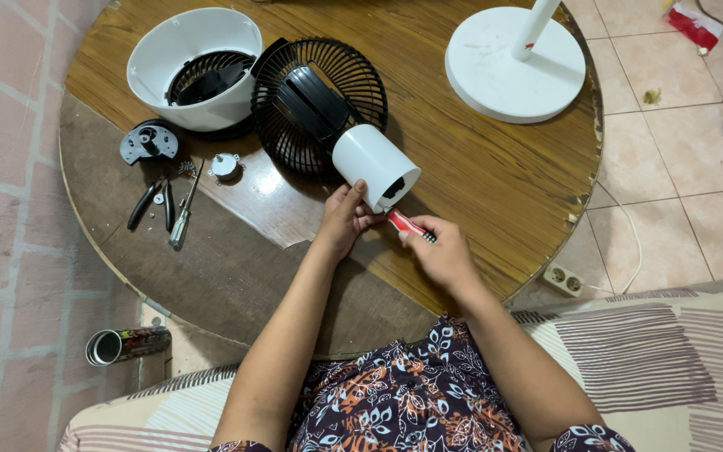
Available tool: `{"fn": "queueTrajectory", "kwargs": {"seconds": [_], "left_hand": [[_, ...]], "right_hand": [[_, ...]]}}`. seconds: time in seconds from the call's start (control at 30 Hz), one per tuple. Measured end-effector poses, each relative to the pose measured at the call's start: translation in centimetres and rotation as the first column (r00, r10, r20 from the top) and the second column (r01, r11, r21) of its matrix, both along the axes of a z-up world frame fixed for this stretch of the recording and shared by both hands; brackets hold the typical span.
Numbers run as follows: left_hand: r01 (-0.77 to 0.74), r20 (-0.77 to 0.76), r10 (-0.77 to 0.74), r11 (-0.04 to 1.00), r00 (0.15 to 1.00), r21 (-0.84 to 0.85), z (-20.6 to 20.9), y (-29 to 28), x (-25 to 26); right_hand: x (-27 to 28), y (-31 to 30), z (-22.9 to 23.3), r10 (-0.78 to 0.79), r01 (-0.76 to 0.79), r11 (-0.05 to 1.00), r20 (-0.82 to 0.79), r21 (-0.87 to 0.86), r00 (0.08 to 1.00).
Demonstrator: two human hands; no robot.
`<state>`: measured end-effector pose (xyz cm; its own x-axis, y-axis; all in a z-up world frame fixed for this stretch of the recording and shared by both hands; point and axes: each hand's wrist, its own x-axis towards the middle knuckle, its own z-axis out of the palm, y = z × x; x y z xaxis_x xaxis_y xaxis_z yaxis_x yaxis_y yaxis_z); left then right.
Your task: The person assembles an electric fan by securing the motor housing to the fan cage with screws, then attaching the fan blade to the motor shaft and fastening it with a nut. The person uses a screwdriver to tighten the screws and secures the blade nut by hand.
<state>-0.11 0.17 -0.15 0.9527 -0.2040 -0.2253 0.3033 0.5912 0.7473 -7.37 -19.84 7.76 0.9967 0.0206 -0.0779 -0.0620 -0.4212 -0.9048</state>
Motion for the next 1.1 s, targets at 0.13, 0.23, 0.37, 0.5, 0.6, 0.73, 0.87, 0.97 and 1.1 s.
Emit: {"fn": "queueTrajectory", "kwargs": {"seconds": [0.13, 0.23, 0.37, 0.5, 0.6, 0.73, 0.87, 0.97, 1.1], "left_hand": [[-0.012, -0.008, 0.013, 0.999, 1.000, 0.049, -0.2, 0.0, 0.1], [-0.020, -0.013, 0.021, 0.996, 1.000, 0.091, -0.3, -0.1, 0.1], [-0.017, -0.008, 0.017, 0.999, 1.000, 0.035, -0.2, 0.0, 0.0], [-0.005, -0.006, 0.005, 1.000, 1.000, 0.017, -0.1, 0.0, 0.1], [-0.005, -0.009, 0.005, 1.000, 1.000, 0.029, 0.0, 0.0, 0.0], [0.001, 0.015, -0.001, 1.000, 1.000, -0.009, -0.1, 0.0, 0.0], [-0.010, 0.010, 0.010, 1.000, 1.000, 0.011, -0.6, 0.1, 0.0], [-0.014, 0.016, 0.015, 1.000, 1.000, -0.009, -0.8, 0.1, 0.1], [-0.012, 0.030, 0.012, 0.999, 0.999, -0.032, -0.6, 0.1, 0.0]], "right_hand": [[1.5, -0.9, -0.5, 0.207, 0.161, 0.773, -0.485, 0.613, 0.849], [1.7, -1.0, -0.3, 0.282, 0.197, 0.709, -0.529, 0.677, 0.801], [1.0, 0.0, -0.1, 0.271, 0.099, 0.714, -0.404, 0.693, 0.874], [-0.3, 0.3, -0.6, 0.060, -0.058, 0.997, -0.054, 0.049, 0.997], [-0.5, 0.0, -1.4, 0.120, -0.004, 0.967, 0.444, -0.253, 0.888], [0.2, -0.3, -2.0, -0.004, 0.004, 1.000, -0.015, 0.023, 1.000], [1.4, -0.9, -1.7, 0.130, 0.135, 0.852, -0.453, 0.506, 0.882], [1.4, -0.9, -1.1, 0.321, 0.113, 0.681, -0.433, 0.724, 0.842], [1.2, -0.2, -0.1, 0.288, 0.114, 0.724, -0.448, 0.681, 0.846]]}}
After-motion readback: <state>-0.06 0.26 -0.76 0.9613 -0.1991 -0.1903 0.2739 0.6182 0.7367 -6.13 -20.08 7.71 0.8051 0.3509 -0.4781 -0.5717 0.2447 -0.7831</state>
